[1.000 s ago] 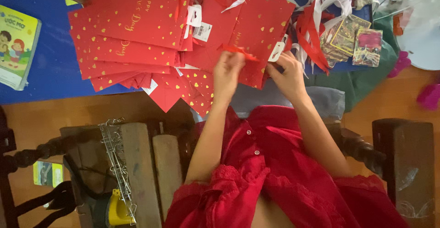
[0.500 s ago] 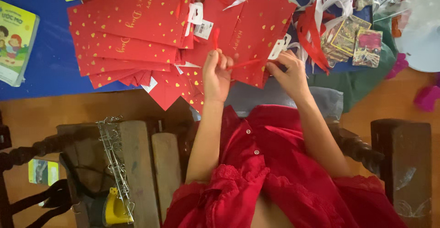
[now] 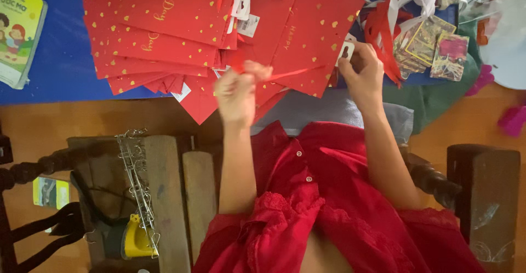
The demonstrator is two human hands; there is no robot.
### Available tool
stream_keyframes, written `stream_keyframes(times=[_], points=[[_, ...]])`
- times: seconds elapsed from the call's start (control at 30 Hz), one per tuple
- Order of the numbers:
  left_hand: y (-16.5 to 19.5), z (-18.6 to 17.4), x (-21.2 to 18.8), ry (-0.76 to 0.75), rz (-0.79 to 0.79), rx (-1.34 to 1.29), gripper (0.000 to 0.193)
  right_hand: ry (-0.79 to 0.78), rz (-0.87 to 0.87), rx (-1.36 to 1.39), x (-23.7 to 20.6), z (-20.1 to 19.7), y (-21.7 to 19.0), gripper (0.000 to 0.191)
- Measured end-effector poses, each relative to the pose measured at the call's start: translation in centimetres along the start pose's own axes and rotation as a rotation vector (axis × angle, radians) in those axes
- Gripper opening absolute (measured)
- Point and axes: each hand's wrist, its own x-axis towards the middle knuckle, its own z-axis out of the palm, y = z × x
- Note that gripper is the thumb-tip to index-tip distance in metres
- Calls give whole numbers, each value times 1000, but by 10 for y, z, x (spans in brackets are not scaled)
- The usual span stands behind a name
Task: The person threads red ribbon handles through the punched holes of red Valentine's Day paper gift bags, ties the ribbon ends, and stacks the finished bags on the table with the others.
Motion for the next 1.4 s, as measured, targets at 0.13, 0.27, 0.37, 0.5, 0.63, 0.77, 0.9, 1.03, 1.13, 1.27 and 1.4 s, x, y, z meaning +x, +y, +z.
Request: stream_keyframes(times=[0.13, 0.27, 0.37, 0.5, 0.63, 0.77, 0.9, 1.03, 1.13, 1.27, 1.4], points=[[24, -20, -9, -6, 81, -254, 13, -3, 67, -13, -4, 2, 7, 21], [24, -32, -11, -17, 73, -301, 18, -75, 101, 138, -4, -7, 5, 26], [3, -26, 0, 0, -58, -195, 23, -87, 169, 190, -14, -23, -6, 31], [-37, 7, 15, -71, -324, 56, 46, -148, 166, 218, -21, -37, -20, 37], [-76, 50, 20, -147, -432, 410, 29, -138, 119, -69, -22, -29, -26, 39], [-82, 51, 13, -214, -372, 578, 26, -138, 100, -272, -24, -22, -33, 46], [-77, 43, 11, -237, -376, 741, 25, -167, 13, -303, -23, -16, -34, 51], [-71, 40, 8, -228, -278, 788, 21, -168, -64, -315, -23, -13, -30, 45], [-69, 44, 7, -181, -273, 866, 22, -167, -76, -356, -26, -13, -29, 45], [-69, 51, 8, -179, -349, 909, 24, -182, -127, -323, -27, -13, -30, 46], [-68, 51, 10, -190, -351, 829, 25, -179, -80, -331, -26, -12, -33, 46]])
